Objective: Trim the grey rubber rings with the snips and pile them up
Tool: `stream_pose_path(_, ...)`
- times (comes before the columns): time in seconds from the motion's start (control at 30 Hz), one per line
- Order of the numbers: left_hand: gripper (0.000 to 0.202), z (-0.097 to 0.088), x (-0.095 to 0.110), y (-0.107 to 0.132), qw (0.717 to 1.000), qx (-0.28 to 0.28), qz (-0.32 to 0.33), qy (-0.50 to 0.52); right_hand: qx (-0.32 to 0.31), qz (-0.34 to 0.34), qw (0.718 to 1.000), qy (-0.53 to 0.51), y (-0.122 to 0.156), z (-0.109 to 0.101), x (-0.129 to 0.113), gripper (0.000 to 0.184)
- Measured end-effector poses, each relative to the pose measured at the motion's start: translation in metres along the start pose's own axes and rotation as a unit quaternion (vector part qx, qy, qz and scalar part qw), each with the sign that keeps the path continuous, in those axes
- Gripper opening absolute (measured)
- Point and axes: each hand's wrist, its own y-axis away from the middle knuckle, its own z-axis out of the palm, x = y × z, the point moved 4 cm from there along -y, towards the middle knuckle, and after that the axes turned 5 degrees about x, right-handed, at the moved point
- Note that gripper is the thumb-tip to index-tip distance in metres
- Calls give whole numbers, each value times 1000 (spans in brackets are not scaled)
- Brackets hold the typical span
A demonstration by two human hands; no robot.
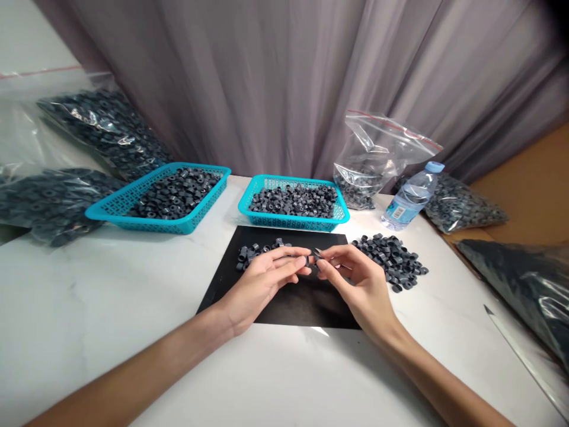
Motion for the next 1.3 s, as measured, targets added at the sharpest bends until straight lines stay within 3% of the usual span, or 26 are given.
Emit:
stream_pose_path(0.27, 23, 2, 3, 2, 1000, 0, -3, -5, -4, -40, 999, 12, -1, -2, -7, 10)
stream_pose_path(0.5, 29, 4, 3, 4, 1000, -15, -12, -20, 40, -52, 997, 35, -5, -9, -13, 9)
stream_pose_path(0.87, 29, 6, 7, 4, 997, -44, 26, -59, -56, -137, 982, 122, -2, -2, -22, 20)
stream_pose_path(1.07, 32, 8, 7, 4, 993, -67, 39, -92, -71, -138, 980, 128, -3, -2, -22, 11)
stream_pose_path(1.2, 31, -3, 20, -1, 974, -11, 130, -186, -51, -124, 984, 118, -4, -3, -23, 9)
stream_pose_path(1.3, 30, -20, 34, -8, 917, 75, 233, -314, -35, -95, 989, 108, -5, -4, -20, 9)
